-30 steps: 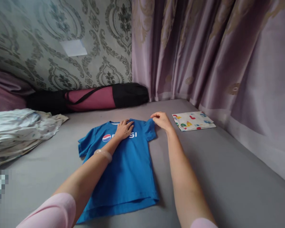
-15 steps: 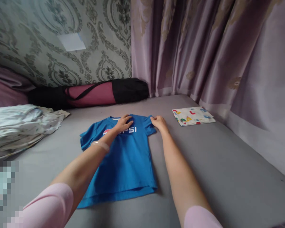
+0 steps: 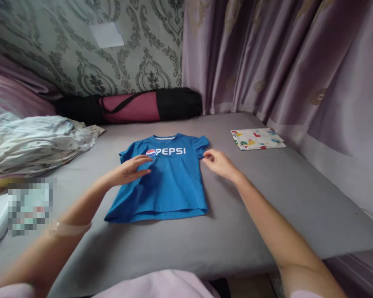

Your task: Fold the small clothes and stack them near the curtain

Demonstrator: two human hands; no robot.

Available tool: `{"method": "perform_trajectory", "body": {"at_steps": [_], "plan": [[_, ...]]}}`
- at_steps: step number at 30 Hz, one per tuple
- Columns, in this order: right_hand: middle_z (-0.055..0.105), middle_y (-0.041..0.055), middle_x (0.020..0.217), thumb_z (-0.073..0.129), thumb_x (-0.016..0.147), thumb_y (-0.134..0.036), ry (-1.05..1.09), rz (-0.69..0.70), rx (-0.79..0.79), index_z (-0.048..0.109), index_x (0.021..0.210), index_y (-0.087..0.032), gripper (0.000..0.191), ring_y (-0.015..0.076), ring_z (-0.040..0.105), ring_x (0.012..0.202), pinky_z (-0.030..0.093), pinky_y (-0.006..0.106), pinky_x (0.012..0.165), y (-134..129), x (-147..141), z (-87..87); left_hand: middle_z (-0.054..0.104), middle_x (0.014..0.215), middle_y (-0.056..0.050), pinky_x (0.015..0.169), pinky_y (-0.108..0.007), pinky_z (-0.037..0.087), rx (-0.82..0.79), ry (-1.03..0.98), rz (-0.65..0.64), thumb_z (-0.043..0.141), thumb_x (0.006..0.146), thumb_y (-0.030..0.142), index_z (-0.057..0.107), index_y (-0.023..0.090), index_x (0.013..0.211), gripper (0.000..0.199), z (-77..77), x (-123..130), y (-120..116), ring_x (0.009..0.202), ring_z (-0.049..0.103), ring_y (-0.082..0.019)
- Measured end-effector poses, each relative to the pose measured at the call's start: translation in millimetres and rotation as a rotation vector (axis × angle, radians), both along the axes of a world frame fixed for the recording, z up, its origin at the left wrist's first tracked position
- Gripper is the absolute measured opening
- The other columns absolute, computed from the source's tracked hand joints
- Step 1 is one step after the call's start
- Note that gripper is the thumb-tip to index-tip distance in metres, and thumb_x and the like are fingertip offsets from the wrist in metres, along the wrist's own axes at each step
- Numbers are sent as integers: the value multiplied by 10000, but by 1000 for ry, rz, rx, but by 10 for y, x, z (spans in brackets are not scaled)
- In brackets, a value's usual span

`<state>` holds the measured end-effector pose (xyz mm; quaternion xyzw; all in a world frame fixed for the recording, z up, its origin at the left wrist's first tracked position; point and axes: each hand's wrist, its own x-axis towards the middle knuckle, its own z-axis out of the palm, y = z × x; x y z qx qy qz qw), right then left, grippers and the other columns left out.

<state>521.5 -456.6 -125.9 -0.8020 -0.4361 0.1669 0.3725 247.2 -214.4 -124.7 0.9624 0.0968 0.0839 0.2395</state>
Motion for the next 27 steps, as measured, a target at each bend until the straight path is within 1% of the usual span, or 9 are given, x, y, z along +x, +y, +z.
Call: {"method": "perform_trajectory", "body": {"at_steps": [1,4,7,10,14,17,20,23,27], "plan": [[678,52,1014,635,809,-259,6,89,-2,669,961,-224,160,174,619,841,482,274,777,-125,-163,52,537,1317,-80,823,-334,539,-1,4,40,466,878,548,561,289,1280,488,19,-206,-74,1006,604,-228],[629,34,1054,673,779,-351,1,352,-109,655,1041,-274,273,163,603,822,484,271,756,-461,-579,157,520,1320,-69,799,-327,540,-19,27,173,552,822,589,552,343,1290,529,19,-754,-307,1007,584,-234],[584,25,1067,677,765,-321,-92,433,-200,615,1102,-304,343,158,593,822,480,274,757,-674,-796,164,531,1274,-64,771,-317,541,-71,69,301,621,758,611,551,372,1286,583,-68,-1141,-504,1015,567,-237],[558,29,1085,625,784,-254,-212,440,-239,582,1128,-311,351,161,593,817,479,280,755,-767,-866,116,538,1224,-64,775,-318,535,-130,81,383,631,756,602,521,371,1313,612,-199,-1363,-632,1009,566,-227],[552,49,1079,495,826,-164,-405,410,-233,569,1130,-297,340,171,599,820,470,292,756,-806,-935,51,564,1119,-58,761,-321,526,-151,25,469,536,844,558,546,338,1275,485,-309,-1463,-726,926,583,-204],[554,72,1030,428,821,-112,-585,373,-253,583,1105,-263,357,184,584,775,446,308,677,-824,-1012,21,588,996,-48,712,-311,515,-142,-27,505,474,889,511,585,304,1213,400,-315,-1476,-780,811,582,-185],[552,75,984,398,819,-78,-725,361,-323,592,1057,-239,347,183,567,741,397,311,607,-828,-1098,28,584,866,-19,658,-290,493,-160,-30,499,441,918,465,569,288,1226,377,-302,-1504,-836,688,552,-157],[557,70,980,379,854,-78,-805,294,-418,592,990,-209,283,183,579,762,364,309,600,-793,-1185,51,568,851,-15,641,-271,476,-173,-20,458,422,927,400,541,251,1269,392,-299,-1525,-888,673,545,-146],[590,59,962,398,923,-154,-799,174,-497,585,935,-194,191,184,610,807,332,298,593,-715,-1270,48,574,851,-31,652,-276,463,-87,-28,472,424,902,347,564,190,1253,410,-327,-1466,-914,683,548,-155]]}}
